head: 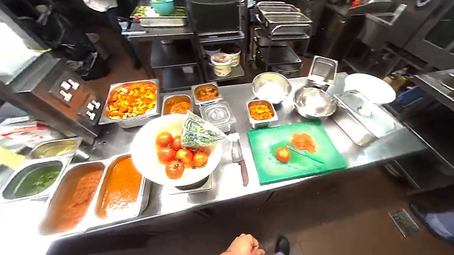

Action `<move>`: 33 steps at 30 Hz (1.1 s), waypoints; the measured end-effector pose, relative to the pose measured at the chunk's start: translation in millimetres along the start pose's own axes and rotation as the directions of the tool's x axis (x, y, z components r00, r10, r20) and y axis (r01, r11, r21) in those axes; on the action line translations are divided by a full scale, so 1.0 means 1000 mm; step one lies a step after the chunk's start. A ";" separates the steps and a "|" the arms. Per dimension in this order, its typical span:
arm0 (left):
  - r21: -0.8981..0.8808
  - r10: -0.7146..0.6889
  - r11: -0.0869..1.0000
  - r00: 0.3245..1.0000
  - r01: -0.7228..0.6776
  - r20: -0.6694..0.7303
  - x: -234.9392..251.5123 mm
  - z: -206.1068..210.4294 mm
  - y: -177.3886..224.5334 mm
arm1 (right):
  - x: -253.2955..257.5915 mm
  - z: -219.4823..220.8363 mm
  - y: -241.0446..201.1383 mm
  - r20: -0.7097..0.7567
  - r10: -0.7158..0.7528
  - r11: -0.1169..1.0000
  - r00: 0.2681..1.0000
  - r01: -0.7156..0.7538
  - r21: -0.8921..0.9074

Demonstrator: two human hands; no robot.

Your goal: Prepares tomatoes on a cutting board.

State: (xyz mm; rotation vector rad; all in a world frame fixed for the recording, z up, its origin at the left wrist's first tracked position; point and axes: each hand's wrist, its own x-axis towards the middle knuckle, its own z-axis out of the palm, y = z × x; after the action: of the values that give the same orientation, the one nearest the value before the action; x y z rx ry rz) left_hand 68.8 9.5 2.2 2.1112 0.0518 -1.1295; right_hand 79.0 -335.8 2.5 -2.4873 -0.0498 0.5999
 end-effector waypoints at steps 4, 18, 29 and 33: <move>-0.086 -0.016 0.996 0.984 0.001 -0.175 0.016 -0.037 0.026 | 0.131 -0.051 -0.042 -0.086 -0.235 0.968 0.968 0.224 -0.117; -0.166 -0.203 0.979 0.601 0.117 -0.773 0.154 -0.168 0.164 | 0.380 -0.126 -0.130 0.283 -0.498 0.610 0.819 0.564 -0.557; -0.090 -0.052 0.995 0.618 -0.031 -0.784 0.196 -0.206 0.143 | 0.351 -0.120 -0.153 0.094 -0.451 0.800 0.887 0.449 -0.397; -0.034 0.009 0.998 0.658 -0.052 -0.753 0.192 -0.211 0.137 | 0.337 -0.098 -0.149 0.010 -0.626 0.711 0.780 0.576 -0.403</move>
State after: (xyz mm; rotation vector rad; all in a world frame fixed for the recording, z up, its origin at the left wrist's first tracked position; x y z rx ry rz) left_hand 383.7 -16.3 14.2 2.3789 0.4316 -0.1397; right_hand 437.3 -207.4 18.2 -2.6435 -0.9901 0.1458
